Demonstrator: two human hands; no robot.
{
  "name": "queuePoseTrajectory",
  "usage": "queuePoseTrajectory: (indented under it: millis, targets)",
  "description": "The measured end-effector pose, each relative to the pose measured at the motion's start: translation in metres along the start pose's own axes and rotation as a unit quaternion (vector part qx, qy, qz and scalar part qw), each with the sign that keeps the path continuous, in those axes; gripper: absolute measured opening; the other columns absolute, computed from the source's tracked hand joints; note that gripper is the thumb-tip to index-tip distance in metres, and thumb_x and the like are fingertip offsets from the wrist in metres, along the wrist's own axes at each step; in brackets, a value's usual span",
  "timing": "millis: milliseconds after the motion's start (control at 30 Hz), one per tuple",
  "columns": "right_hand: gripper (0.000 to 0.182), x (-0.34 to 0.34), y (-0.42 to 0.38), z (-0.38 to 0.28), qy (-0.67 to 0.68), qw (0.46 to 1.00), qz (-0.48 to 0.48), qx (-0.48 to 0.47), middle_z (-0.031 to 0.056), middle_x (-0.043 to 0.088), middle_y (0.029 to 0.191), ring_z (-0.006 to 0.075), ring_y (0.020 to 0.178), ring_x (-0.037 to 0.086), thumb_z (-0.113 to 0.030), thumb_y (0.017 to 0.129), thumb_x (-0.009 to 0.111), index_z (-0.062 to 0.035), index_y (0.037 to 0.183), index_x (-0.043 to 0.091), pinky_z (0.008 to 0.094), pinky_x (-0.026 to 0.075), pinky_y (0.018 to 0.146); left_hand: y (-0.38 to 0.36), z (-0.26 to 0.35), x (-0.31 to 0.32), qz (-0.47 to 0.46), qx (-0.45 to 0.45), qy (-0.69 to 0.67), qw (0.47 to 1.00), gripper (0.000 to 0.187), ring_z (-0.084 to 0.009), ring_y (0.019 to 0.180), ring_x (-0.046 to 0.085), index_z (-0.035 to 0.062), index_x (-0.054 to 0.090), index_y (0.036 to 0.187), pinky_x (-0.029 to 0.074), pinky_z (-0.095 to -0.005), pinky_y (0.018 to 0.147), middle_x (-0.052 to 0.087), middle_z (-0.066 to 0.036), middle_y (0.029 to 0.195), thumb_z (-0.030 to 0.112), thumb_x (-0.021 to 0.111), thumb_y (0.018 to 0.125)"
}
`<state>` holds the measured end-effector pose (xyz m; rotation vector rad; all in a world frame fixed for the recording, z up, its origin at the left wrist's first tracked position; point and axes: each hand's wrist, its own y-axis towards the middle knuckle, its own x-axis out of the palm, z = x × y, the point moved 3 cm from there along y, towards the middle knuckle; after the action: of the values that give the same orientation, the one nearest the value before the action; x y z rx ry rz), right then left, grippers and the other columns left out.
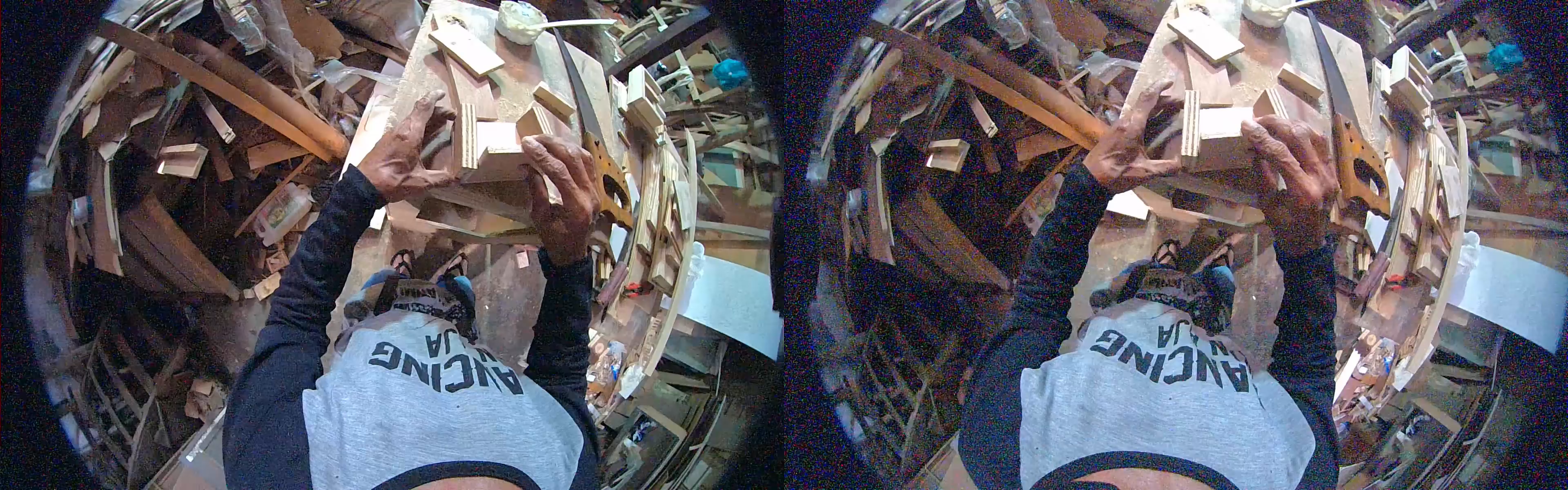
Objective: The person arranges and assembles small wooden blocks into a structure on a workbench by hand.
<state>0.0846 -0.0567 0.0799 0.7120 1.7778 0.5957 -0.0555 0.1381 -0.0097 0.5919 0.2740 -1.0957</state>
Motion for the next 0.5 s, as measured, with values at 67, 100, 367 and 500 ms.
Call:
queuePoseTrajectory:
  millis: [67, 100, 367, 500]
  targets:
    - [0.035, 0.000, 0.000, -0.002, -0.009, 1.000, -0.002, 0.001, 0.0109, 0.069, 0.112, 0.0314, 0.105, 0.063, -0.002, 0.079, 0.072, -0.0091, 0.114, 0.071, 0.0417, 0.047, 0.094, -0.001, -0.003, 0.002, 0.014, 0.036, 0.011, 0.999, 0.116, -0.0314, 0.142, 0.031, 0.0024, 0.013, 0.154, 0.025, -0.0394, 0.118, 0.029, -0.019, 0.154, 0.024, 0.088, 0.068]
    - [0.036, 0.000, 0.000, -0.003, -0.014, 1.000, -0.005, 0.003, 0.0109, 0.069, 0.112, 0.0313, 0.105, 0.063, -0.002, 0.079, 0.072, -0.0089, 0.114, 0.071, 0.0416, 0.047, 0.095, -0.001, 0.000, 0.001, 0.017, 0.045, 0.015, 0.999, 0.117, -0.0310, 0.143, 0.030, 0.0024, 0.012, 0.154, 0.025, -0.0393, 0.118, 0.028, -0.019, 0.155, 0.024, 0.088, 0.068]
    - [0.034, 0.000, 0.001, -0.005, -0.019, 1.000, -0.012, -0.009, 0.0112, 0.068, 0.113, 0.0306, 0.106, 0.063, -0.003, 0.081, 0.072, -0.0077, 0.114, 0.070, 0.0413, 0.047, 0.095, -0.001, 0.013, -0.002, -0.004, 0.010, -0.008, 1.000, 0.120, -0.0306, 0.135, 0.043, 0.0075, 0.008, 0.156, 0.031, -0.0394, 0.115, 0.042, -0.019, 0.146, 0.017, 0.088, 0.066]
    - [0.032, 0.000, 0.000, -0.004, -0.010, 1.000, -0.011, -0.013, 0.0116, 0.068, 0.113, 0.0306, 0.106, 0.063, -0.004, 0.082, 0.071, -0.0075, 0.114, 0.070, 0.0412, 0.047, 0.094, -0.001, 0.012, -0.002, 0.019, 0.037, 0.007, 0.999, 0.121, -0.0389, 0.125, 0.052, 0.0007, 0.004, 0.153, 0.040, -0.0380, 0.109, 0.052, -0.026, 0.135, 0.025, 0.087, 0.068]
